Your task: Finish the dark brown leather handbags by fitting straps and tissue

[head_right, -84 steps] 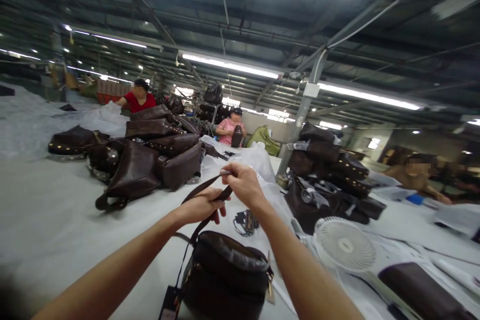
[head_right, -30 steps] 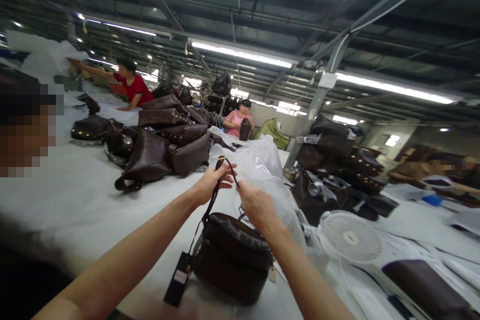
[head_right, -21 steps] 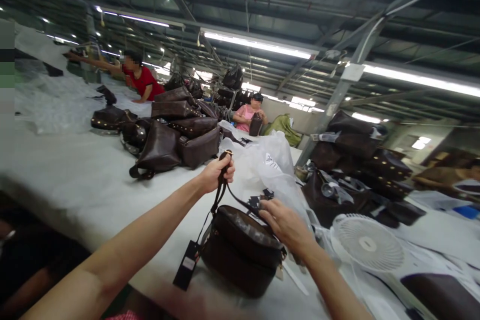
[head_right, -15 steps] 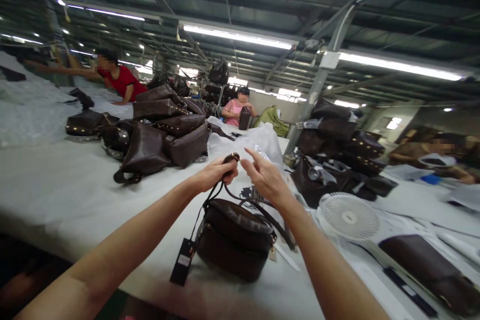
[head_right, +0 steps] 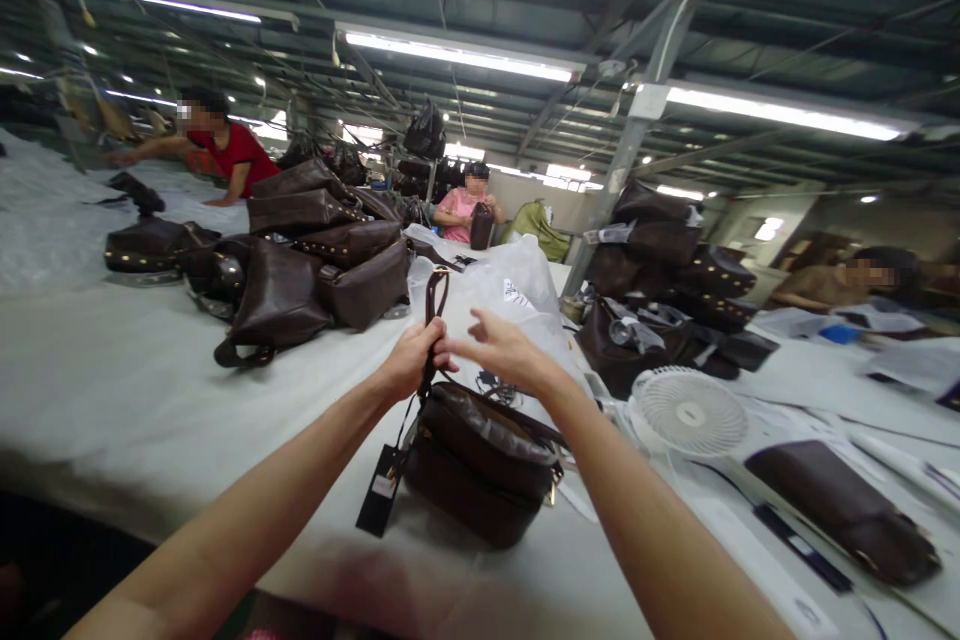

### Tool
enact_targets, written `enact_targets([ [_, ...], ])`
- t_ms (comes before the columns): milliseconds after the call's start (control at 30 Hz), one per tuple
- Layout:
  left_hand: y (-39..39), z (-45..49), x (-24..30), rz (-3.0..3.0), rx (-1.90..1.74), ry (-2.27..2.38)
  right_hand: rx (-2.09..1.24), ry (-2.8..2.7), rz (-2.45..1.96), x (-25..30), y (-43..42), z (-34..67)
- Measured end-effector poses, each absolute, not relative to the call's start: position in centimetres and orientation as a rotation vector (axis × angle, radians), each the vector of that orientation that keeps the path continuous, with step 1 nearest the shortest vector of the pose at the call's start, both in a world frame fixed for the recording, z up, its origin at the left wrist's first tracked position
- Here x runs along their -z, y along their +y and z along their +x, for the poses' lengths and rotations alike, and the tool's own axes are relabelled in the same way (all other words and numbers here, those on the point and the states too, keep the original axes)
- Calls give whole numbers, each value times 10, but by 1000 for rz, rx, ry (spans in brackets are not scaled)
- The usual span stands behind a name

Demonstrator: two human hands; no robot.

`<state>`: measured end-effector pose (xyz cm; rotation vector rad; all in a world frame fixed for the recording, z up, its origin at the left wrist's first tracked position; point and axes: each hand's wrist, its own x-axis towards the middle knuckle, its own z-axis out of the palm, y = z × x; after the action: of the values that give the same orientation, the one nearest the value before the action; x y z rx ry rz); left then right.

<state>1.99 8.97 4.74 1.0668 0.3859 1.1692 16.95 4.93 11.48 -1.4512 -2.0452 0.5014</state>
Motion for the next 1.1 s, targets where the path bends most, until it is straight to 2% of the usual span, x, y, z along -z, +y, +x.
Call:
enact_targets([
  [167,104,8,-46,914,-1169,462,-330,-2388,-1513,-70,22,202],
  [367,110,-7,-45,1068,-1046,549,-553,-2386,-1648,-93,7,260],
  [433,105,-3,-51,1167,-958,554,-337,-2412,-1602,-104,10,262],
  [533,94,6,-63,1324,-817,527,165,-2438,-1508,-118,20,244],
  [633,87,11,-70,1515,-698,470,458,-2436,-1538,-129,34,217],
  [767,87,9,-66,1628,-637,398,650,-2381,-1705,-140,45,191],
  [933,84,1,-62,1722,-689,547,849,-2235,-1883,-144,47,181],
  [1100,85,-5,-58,1738,-724,660,834,-2179,-1952,-136,52,196],
])
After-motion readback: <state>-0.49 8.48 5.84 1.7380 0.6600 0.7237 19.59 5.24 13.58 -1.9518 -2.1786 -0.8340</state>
